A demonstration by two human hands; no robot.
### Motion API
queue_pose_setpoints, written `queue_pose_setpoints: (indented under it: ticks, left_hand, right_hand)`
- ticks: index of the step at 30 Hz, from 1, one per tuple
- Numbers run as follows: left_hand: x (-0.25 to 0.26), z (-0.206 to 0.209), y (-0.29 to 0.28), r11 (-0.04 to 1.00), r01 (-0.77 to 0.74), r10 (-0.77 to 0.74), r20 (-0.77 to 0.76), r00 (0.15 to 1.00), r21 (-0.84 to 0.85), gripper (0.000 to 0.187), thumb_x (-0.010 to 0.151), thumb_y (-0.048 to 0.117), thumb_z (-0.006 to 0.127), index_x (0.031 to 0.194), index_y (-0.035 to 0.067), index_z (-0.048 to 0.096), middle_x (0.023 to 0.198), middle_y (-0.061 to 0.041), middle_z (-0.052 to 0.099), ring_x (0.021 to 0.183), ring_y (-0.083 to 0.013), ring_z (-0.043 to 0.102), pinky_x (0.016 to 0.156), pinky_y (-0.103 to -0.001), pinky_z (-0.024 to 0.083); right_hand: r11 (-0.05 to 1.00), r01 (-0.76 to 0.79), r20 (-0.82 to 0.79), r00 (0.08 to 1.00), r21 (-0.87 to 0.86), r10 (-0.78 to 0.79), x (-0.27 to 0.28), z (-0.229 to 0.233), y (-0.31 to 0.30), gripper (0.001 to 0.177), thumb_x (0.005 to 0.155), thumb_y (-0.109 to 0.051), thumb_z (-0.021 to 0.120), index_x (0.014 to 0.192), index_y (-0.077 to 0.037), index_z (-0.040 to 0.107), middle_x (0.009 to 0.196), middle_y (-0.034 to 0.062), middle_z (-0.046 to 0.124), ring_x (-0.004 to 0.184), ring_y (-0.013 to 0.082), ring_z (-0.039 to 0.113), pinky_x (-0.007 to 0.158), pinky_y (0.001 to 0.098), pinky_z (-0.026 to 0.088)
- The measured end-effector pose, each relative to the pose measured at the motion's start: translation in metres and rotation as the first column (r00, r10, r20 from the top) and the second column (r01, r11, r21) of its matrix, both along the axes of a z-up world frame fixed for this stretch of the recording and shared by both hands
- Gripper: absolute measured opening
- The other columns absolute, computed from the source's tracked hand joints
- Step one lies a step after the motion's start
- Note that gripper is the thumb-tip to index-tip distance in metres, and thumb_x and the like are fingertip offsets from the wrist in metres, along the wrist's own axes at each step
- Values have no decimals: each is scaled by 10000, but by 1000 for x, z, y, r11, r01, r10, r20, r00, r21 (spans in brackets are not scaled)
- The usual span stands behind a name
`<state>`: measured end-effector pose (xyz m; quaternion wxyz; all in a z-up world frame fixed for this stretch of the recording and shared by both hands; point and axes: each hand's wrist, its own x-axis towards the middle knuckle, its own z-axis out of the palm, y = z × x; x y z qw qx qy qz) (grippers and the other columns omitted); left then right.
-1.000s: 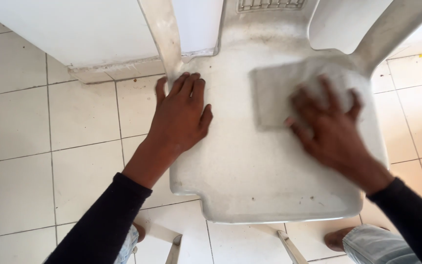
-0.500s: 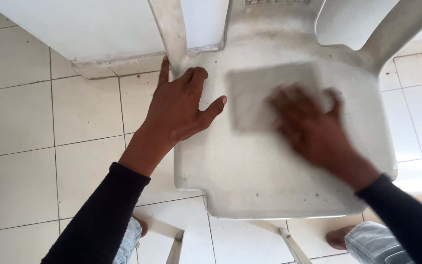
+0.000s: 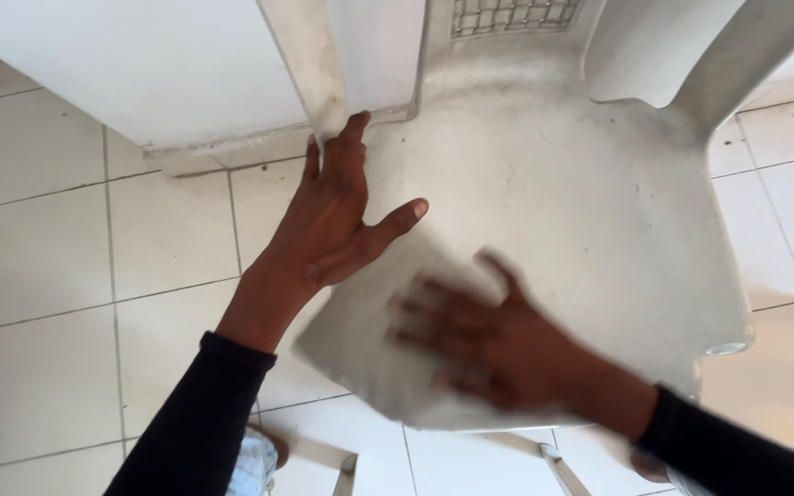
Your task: Cleaning a white plastic chair with a cloth.
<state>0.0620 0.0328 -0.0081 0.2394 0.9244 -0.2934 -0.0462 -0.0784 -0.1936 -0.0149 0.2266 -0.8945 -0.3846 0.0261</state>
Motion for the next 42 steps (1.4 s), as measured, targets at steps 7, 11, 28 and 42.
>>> queue_pose_setpoints:
  ticks: [7,11,28,42]
  left_hand:
    - [-1,22,-2,991,-122,101,-282,954,-58,1091,904,729,477,1597,-24,95,1510,-294,375,1403,-393,430,1176,-487,306]
    - [-3,15,3,994,-45,27,-167,986,-103,1070,984,704,489,1607,-62,75,1539,-324,361,1465,-392,406,1278,-529,167]
    - [0,33,5,981,-129,57,-415,908,-146,1038,907,713,453,1614,46,89,1604,-235,318,1515,-323,325,1222,-449,246]
    - [-13,18,-1,996,-60,64,50,997,-70,665,1059,478,372,1521,4,309,1551,-219,369,1441,-396,387,1182,-706,73]
  right_hand:
    - [777,590,250,804,-221,-539,64,-40,-96,556,1045,-367,461,1585,-245,414,1662,70,356,1532,304,288,1129,743,52]
    - [750,640,300,757,-164,-581,55,-43,-72,587,1026,-395,481,1568,-180,408,1643,144,335,1526,345,250,1130,754,45]
    - [672,705,236,709,-228,-665,75,-40,-89,588,1011,-335,411,1584,-253,307,1675,54,245,1543,288,193,1104,744,21]
    - [787,588,361,786,-188,-501,63,-45,-69,612,955,-309,467,1551,-189,401,1626,82,370,1503,262,313,1145,730,76]
